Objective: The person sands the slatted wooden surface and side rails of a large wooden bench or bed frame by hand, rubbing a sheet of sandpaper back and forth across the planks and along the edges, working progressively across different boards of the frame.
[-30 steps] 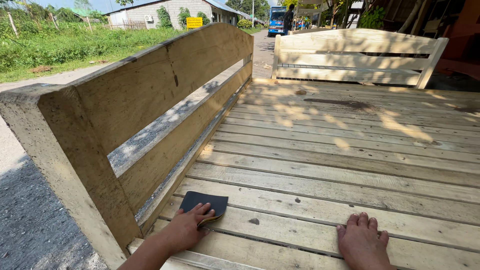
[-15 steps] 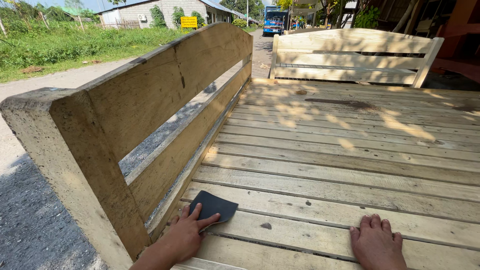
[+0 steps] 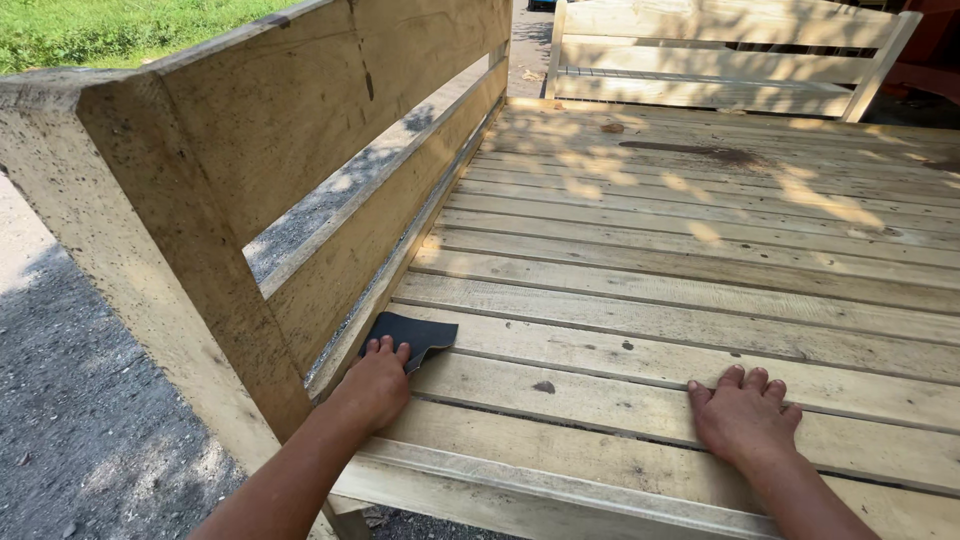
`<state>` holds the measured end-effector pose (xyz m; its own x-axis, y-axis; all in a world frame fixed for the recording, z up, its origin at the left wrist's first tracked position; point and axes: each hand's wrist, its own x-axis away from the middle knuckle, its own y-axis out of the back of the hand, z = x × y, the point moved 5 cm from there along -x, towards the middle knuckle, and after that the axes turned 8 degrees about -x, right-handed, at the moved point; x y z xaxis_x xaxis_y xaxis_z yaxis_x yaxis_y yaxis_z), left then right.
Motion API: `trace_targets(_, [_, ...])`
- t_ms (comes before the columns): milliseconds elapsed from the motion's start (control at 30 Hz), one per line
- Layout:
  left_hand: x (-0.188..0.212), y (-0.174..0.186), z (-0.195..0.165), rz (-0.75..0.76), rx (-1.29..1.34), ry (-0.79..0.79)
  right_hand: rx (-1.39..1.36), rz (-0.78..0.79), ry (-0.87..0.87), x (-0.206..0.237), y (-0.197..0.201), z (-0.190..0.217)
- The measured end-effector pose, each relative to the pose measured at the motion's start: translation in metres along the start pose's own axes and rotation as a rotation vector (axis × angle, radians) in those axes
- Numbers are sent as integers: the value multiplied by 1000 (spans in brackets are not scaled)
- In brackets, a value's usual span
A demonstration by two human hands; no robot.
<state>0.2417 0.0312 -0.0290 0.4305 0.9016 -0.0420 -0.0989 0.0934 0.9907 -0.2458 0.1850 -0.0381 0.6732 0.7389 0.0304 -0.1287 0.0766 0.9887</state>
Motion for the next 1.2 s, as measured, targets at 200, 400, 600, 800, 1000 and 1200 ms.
trace_targets(200, [22, -2, -9, 152, 114, 62, 1, -30, 19, 13, 1, 8])
trace_targets(400, [10, 20, -12, 92, 86, 145, -11, -28, 36, 8, 0, 10])
trace_targets(600, [21, 10, -16, 153, 137, 117, -11, -26, 46, 7, 0, 11])
trace_targets(800, [-5, 30, -4, 115, 263, 273, -30, -22, 25, 8, -3, 14])
trace_targets(1000, [27, 17, -37, 213, 53, 154, -9, 1, 18, 10, -1, 16])
trace_targets(1200, [2, 34, -30, 151, 164, 260, -51, -20, 24, 12, 0, 17])
